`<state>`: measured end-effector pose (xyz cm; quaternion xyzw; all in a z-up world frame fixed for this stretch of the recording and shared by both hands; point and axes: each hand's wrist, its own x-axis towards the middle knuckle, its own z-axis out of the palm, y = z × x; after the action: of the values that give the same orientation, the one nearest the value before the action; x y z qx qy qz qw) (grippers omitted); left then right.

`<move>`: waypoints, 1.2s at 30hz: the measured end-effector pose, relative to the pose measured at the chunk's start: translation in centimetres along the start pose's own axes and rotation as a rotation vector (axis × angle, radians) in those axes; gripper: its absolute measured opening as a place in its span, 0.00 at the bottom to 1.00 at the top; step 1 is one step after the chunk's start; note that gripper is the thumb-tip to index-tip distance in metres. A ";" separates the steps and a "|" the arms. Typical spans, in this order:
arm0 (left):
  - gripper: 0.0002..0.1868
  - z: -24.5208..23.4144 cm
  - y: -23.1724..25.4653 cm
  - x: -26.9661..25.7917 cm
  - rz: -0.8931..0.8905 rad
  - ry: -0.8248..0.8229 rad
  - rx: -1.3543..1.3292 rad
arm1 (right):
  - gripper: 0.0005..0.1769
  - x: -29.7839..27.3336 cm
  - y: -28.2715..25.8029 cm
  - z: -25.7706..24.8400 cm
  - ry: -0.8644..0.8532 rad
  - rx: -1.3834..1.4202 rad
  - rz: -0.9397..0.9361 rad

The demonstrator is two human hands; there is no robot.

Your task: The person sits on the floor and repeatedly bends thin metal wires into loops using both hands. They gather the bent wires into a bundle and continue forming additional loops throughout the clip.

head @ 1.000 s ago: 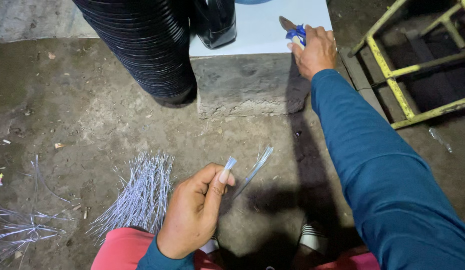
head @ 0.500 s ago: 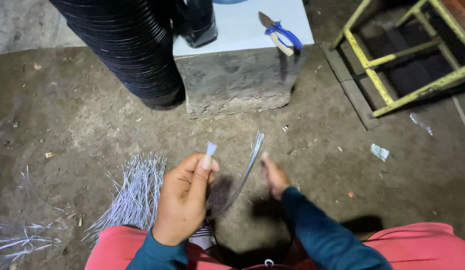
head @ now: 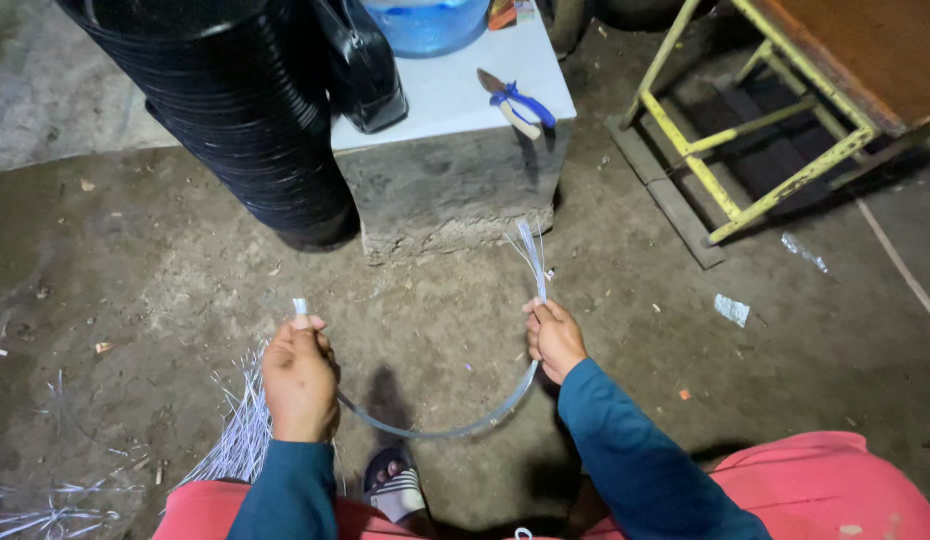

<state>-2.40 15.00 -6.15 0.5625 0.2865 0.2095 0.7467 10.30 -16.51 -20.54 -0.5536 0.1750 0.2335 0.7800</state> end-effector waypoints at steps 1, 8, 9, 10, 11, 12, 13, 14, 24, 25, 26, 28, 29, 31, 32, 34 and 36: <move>0.11 0.2 -0.5 0.3 0.019 -0.003 0.037 | 0.12 -0.5 -1.0 0.4 0.006 -0.038 -0.012; 0.14 1.5 -1.4 0.4 0.273 -0.114 0.287 | 0.18 -3.8 -3.6 1.4 0.022 -0.191 -0.099; 0.14 1.6 -1.2 0.4 0.281 -0.125 0.315 | 0.17 -3.9 -4.1 1.3 0.004 -0.165 -0.130; 0.14 1.6 -1.0 0.3 0.285 -0.135 0.344 | 0.17 -4.0 -4.7 1.0 -0.014 -0.140 -0.159; 0.14 1.6 -0.9 0.4 0.293 -0.128 0.336 | 0.17 -4.2 -5.4 0.7 -0.032 -0.115 -0.187; 0.14 1.6 -0.6 0.5 0.302 -0.122 0.326 | 0.17 -4.5 -6.3 0.4 -0.056 -0.120 -0.194; 0.14 1.6 -0.3 0.6 0.311 -0.116 0.316 | 0.17 -4.9 -7.4 0.1 -0.079 -0.126 -0.201; 0.13 1.5 0.0 0.6 0.240 -0.123 0.221 | 0.17 -5.2 -8.5 0.1 -0.103 -0.131 -0.210; 0.11 0.7 3.0 1.0 0.072 -0.096 -0.088 | 0.16 -11.8 -14.1 0.6 -0.136 0.103 -0.150; 0.11 1.1 2.9 1.0 0.078 -0.116 -0.085 | 0.16 -12.0 -13.7 0.8 -0.121 0.063 -0.130; 0.11 1.4 2.6 0.7 0.082 -0.132 -0.026 | 0.16 -12.2 -13.4 0.9 -0.108 0.021 -0.109; 0.11 2.2 1.7 -0.3 0.090 -0.156 0.092 | 0.17 -12.5 -12.4 1.0 -0.142 -0.042 -0.119; 0.11 2.8 1.2 -0.5 0.155 -0.201 0.133 | 0.17 -12.5 -11.9 1.1 -0.163 -0.075 -0.121; 0.13 3.8 0.3 -1.1 0.280 -0.288 0.220 | 0.18 -12.3 -10.8 1.1 -0.150 -0.184 -0.167; 0.13 4.1 -0.1 -1.4 0.304 -0.312 0.221 | 0.18 -12.3 -10.5 1.1 -0.142 -0.240 -0.193; 0.14 4.7 -0.6 -2.0 0.351 -0.361 0.226 | 0.19 -12.3 -9.9 0.9 -0.152 -0.290 -0.210; 0.13 4.6 -0.5 -2.3 0.278 -0.367 0.246 | 0.19 -12.4 -9.6 0.6 -0.156 -0.321 -0.231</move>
<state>-1.10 10.10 -5.22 0.7117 0.0895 0.1679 0.6763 5.40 -20.70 -6.23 -0.6674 0.0101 0.2096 0.7145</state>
